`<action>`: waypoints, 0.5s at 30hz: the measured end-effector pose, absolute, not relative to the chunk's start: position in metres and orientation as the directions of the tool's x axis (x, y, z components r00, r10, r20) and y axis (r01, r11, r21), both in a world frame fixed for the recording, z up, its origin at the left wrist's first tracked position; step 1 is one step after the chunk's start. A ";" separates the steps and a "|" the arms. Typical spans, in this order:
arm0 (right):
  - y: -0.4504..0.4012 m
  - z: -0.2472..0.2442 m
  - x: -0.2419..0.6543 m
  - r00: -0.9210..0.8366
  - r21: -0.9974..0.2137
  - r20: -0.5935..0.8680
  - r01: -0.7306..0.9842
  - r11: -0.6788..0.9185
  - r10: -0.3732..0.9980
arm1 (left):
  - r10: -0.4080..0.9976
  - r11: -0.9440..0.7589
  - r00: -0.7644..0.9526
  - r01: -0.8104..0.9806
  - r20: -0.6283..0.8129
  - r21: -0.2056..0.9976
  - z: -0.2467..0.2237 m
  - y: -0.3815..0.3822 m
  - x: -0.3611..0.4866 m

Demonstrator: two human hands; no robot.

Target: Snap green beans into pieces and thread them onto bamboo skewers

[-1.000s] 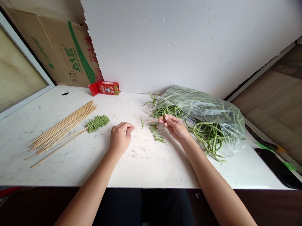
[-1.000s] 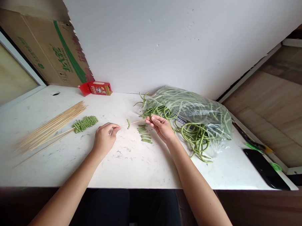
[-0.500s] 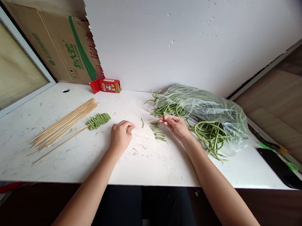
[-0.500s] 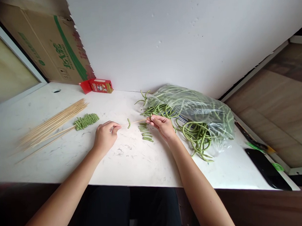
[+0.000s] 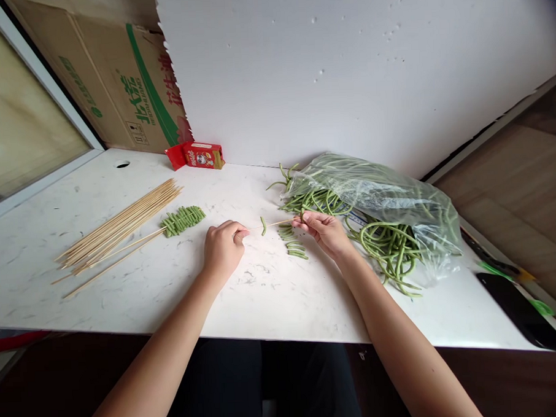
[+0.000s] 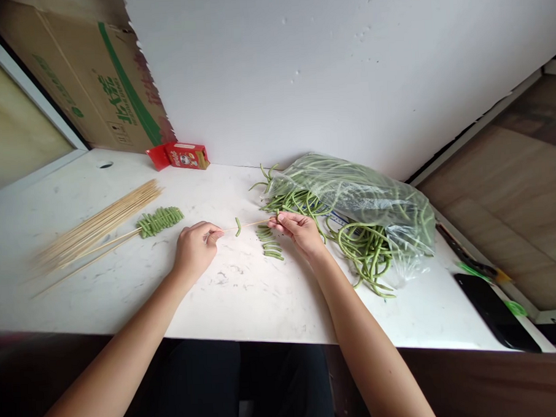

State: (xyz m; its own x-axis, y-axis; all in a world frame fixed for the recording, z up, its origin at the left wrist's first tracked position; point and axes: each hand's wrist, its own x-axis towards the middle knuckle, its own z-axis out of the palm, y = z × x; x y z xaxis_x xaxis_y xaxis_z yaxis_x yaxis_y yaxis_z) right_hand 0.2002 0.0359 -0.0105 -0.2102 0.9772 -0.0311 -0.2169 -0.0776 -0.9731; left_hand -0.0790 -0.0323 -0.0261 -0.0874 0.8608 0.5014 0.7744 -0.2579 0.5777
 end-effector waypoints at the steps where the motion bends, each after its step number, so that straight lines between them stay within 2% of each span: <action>1: 0.036 -0.010 0.200 -0.207 -0.974 -0.030 -0.214 -0.076 0.978 | 0.862 -0.256 -0.088 0.775 0.499 0.578 -0.026 -0.032 -0.079; 15: 0.037 -0.016 0.202 -0.214 -0.980 -0.007 -0.192 -0.049 0.977 | 0.857 -0.264 -0.077 0.783 0.510 0.563 -0.027 -0.033 -0.081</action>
State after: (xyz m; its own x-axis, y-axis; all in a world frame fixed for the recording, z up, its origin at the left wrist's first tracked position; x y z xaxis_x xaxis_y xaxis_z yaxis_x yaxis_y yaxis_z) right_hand 0.2024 0.0374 -0.0164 -0.2142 0.9768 -0.0068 -0.1916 -0.0489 -0.9802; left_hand -0.0805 -0.0326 -0.0267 -0.0773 0.8566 0.5102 0.7833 -0.2644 0.5626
